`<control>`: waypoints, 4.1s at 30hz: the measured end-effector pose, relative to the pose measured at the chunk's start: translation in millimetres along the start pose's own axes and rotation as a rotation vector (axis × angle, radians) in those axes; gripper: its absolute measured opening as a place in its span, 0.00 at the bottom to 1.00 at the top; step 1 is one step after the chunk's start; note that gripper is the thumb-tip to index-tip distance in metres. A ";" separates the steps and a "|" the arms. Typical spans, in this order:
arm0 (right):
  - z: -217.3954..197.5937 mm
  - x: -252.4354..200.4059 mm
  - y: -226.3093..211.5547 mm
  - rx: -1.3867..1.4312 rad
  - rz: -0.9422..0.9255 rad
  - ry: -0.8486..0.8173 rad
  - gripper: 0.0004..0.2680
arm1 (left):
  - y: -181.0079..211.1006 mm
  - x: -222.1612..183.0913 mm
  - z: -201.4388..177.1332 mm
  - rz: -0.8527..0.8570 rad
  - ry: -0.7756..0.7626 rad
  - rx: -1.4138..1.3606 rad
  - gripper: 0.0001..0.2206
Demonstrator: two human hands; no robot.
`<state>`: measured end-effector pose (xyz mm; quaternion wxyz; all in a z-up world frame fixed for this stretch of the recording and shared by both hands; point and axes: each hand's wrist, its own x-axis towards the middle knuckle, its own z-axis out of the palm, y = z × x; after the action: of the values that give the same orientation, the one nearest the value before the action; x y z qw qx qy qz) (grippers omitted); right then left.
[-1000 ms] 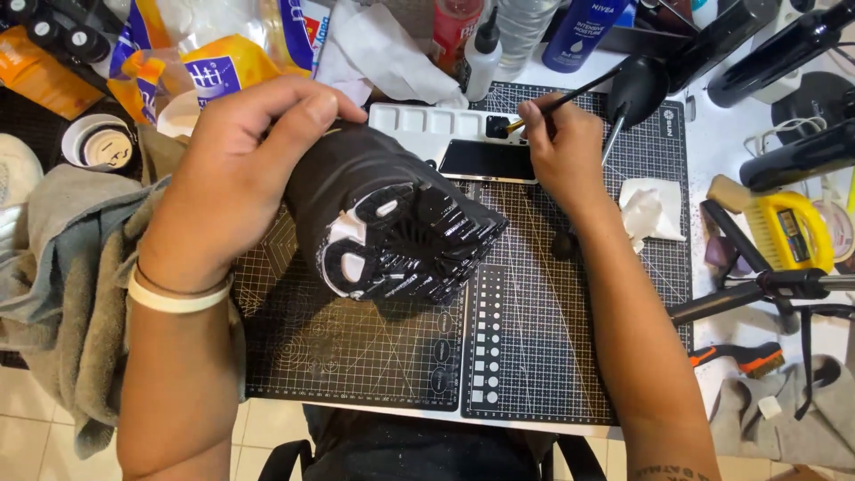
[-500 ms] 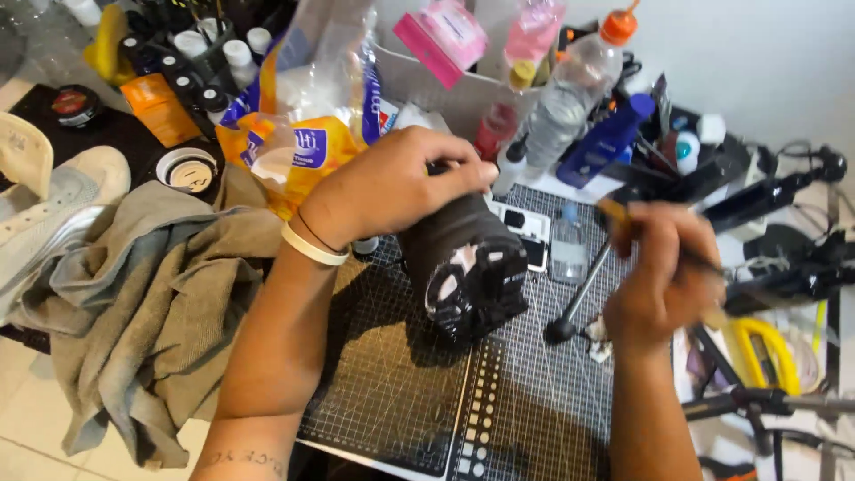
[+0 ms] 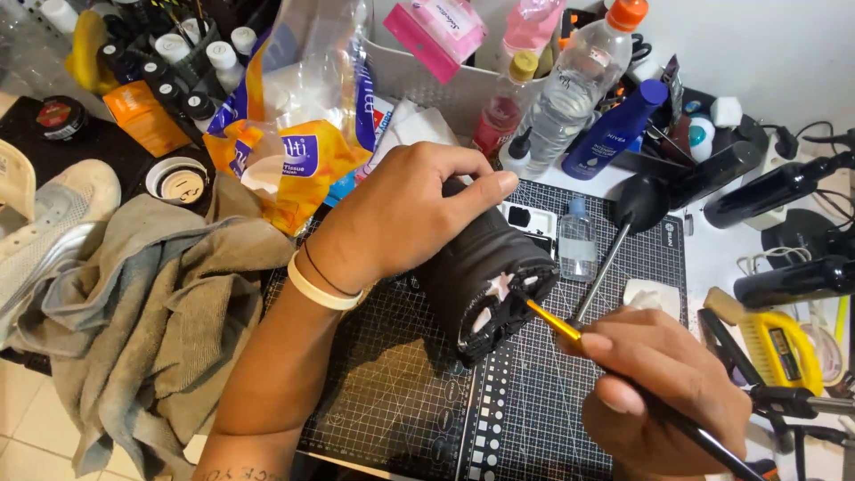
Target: Applying black paint to the sole of a sneaker using a paintbrush at a workbench.
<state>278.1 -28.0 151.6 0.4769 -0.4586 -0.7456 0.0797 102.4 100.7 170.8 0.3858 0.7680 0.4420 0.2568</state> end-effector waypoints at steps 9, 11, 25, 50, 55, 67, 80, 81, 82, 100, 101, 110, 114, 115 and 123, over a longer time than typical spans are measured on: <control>-5.8 -1.3 -4.8 -0.041 0.044 -0.020 0.06 | 4.7 -3.1 3.8 0.033 0.013 -0.010 0.17; -3.7 0.1 -3.3 -0.053 -0.025 -0.045 0.07 | 7.0 -3.5 5.1 0.024 0.019 -0.002 0.17; -0.9 -4.1 -20.3 -0.072 0.093 0.116 0.07 | 12.5 -6.4 6.9 -0.009 0.014 0.038 0.18; -2.0 1.4 -12.1 -0.042 -0.118 0.044 0.08 | 15.9 -10.4 10.6 0.012 0.059 0.039 0.17; -4.3 2.5 -22.4 -0.046 0.030 0.045 0.09 | 15.8 -10.6 11.7 0.017 0.068 0.052 0.17; -3.4 0.7 -13.2 0.015 -0.131 0.081 0.09 | 18.1 -13.8 14.3 0.042 0.075 0.043 0.17; -1.3 1.2 -30.5 0.093 0.008 0.006 0.10 | 17.9 -13.9 14.9 0.041 0.080 0.051 0.17; -0.6 0.5 -27.3 0.055 -0.023 0.036 0.09 | 17.1 -14.0 15.1 0.047 0.087 0.062 0.17; -0.1 0.1 -23.8 0.017 -0.055 0.066 0.09 | 16.5 -13.7 15.4 0.054 0.094 0.074 0.17; -0.6 6.6 -38.5 0.102 -0.041 -0.105 0.10 | 14.8 -14.4 15.8 0.093 0.104 0.072 0.17; -1.2 4.9 -37.7 0.103 -0.042 -0.107 0.10 | 14.5 -14.4 16.1 0.092 0.105 0.071 0.17; 0.0 -0.7 -24.5 0.078 -0.189 -0.007 0.09 | 15.6 -15.6 16.8 0.117 0.106 0.054 0.17; -0.3 -4.5 -26.2 0.100 -0.133 -0.057 0.06 | 16.8 -15.7 16.4 0.084 0.104 0.073 0.18; 1.6 -10.4 -24.7 0.048 -0.086 0.037 0.04 | 17.4 -15.5 16.5 0.075 0.099 0.074 0.18; -8.4 -10.5 -18.9 -0.100 -0.005 0.106 0.07 | 18.6 -16.0 17.6 0.083 0.097 0.077 0.18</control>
<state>274.6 -49.3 159.9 0.4926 -0.4833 -0.7235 0.0167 116.6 74.5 175.1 0.3230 0.7866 0.4376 0.2924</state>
